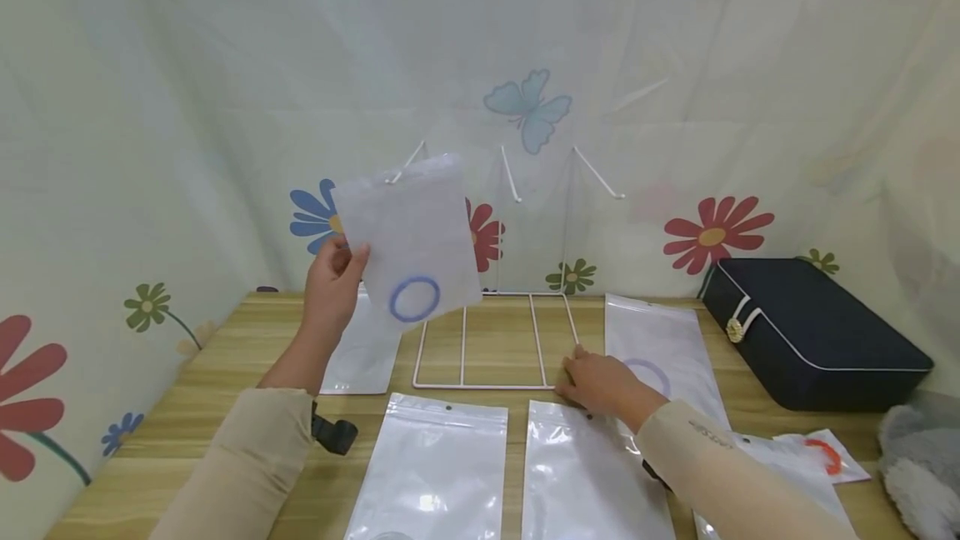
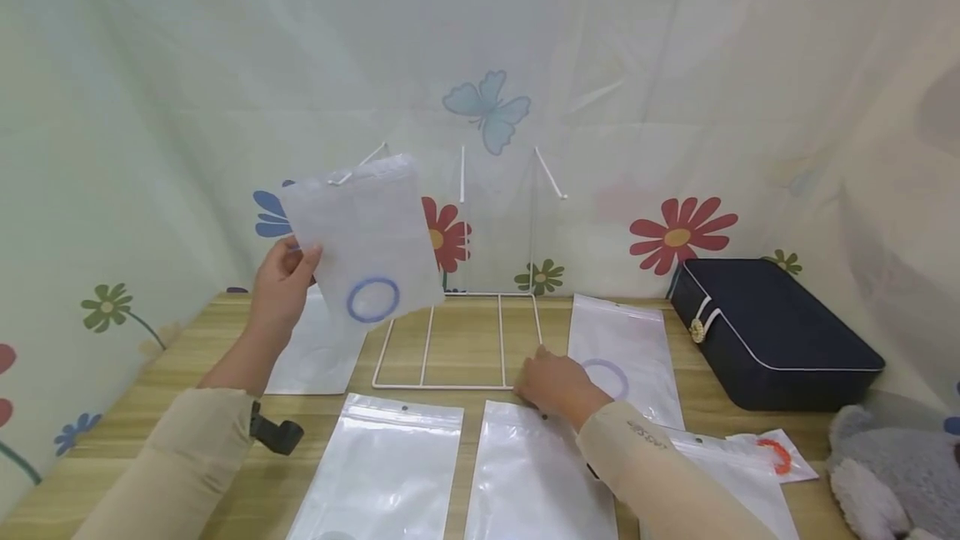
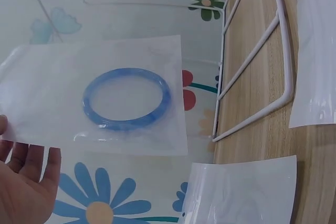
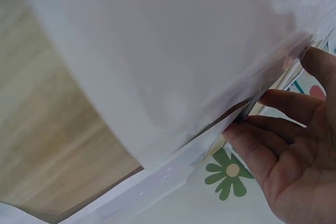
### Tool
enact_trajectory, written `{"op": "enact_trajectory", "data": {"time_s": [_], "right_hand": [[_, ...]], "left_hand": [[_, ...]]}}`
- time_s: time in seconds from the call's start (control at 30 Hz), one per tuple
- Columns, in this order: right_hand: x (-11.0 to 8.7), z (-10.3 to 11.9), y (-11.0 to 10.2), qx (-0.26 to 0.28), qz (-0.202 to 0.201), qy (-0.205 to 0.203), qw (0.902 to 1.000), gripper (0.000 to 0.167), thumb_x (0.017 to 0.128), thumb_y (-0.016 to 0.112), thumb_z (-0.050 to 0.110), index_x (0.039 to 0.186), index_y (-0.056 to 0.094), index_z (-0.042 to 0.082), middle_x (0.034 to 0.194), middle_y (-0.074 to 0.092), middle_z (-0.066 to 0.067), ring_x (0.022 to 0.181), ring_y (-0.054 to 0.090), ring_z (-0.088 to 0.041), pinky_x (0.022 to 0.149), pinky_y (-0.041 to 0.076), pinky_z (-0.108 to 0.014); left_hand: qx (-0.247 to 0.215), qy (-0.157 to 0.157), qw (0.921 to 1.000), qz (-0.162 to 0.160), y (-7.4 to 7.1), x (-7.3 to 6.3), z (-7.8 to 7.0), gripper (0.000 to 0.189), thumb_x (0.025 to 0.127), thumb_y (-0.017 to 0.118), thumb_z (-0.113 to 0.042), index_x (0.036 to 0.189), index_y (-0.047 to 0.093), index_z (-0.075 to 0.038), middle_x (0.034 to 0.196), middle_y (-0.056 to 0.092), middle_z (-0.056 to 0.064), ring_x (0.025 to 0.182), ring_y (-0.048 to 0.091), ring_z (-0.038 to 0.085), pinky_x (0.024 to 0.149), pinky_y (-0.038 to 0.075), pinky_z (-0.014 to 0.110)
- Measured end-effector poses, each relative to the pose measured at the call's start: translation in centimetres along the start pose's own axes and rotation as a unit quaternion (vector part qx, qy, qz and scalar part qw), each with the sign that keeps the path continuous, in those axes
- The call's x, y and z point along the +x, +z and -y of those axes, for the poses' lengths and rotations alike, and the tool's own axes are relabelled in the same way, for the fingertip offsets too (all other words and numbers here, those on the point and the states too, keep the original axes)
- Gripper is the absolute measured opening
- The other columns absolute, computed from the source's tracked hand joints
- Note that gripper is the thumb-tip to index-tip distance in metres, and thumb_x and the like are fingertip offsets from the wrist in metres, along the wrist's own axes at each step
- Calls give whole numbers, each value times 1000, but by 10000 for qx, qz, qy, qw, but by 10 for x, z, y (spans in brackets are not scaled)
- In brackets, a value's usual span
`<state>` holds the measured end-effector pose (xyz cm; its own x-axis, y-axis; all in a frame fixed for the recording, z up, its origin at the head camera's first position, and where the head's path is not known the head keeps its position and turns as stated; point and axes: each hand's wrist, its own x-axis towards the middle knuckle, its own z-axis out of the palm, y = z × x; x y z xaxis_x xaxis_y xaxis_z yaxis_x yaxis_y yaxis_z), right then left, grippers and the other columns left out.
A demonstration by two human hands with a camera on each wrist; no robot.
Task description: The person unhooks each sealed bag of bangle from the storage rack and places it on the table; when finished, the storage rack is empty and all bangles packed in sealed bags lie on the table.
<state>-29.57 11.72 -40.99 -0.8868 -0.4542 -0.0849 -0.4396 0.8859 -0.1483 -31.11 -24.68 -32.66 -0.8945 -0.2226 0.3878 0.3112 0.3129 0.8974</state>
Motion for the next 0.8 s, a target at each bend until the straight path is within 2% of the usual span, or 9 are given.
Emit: {"op": "enact_trajectory", "data": {"time_s": [0.17,0.33,0.57,0.67,0.8], "right_hand": [[0,-1,1,-58,1,10,10000,55,98,62,32,133,56,-10,139,44,-40,121,53,-50,100,45,-57],[0,-1,1,-70,24,19,10000,55,98,61,33,133,56,-10,139,44,-39,122,53,-50,100,45,-56],[0,0,1,-84,-16,16,10000,54,98,61,33,133,56,-9,139,44,-39,120,54,-50,99,46,-56],[0,-1,1,-63,-39,10,10000,54,98,62,33,133,56,-8,139,44,-39,119,55,-50,97,46,-57],[0,-1,1,-57,-24,22,10000,54,98,62,33,133,56,-8,139,44,-39,119,55,-50,98,46,-56]], "left_hand": [[71,-104,9999,-84,0,-7,-6,53,102,51,-45,132,55,-3,133,58,13,112,57,22,82,48,22],[303,-83,9994,-175,-1,-15,-12,52,104,44,-47,131,54,-4,129,58,13,105,54,22,78,47,25],[271,-43,9980,-568,-4,-29,-18,45,105,43,-43,121,56,-3,95,52,9,87,48,17,70,40,28],[228,-90,9977,-625,-6,-32,-18,46,105,41,-44,121,55,-4,97,54,9,86,50,16,69,42,27],[31,-169,9978,-638,-7,-37,-20,47,105,39,-46,124,54,-5,109,58,7,91,53,16,73,47,26]]}}
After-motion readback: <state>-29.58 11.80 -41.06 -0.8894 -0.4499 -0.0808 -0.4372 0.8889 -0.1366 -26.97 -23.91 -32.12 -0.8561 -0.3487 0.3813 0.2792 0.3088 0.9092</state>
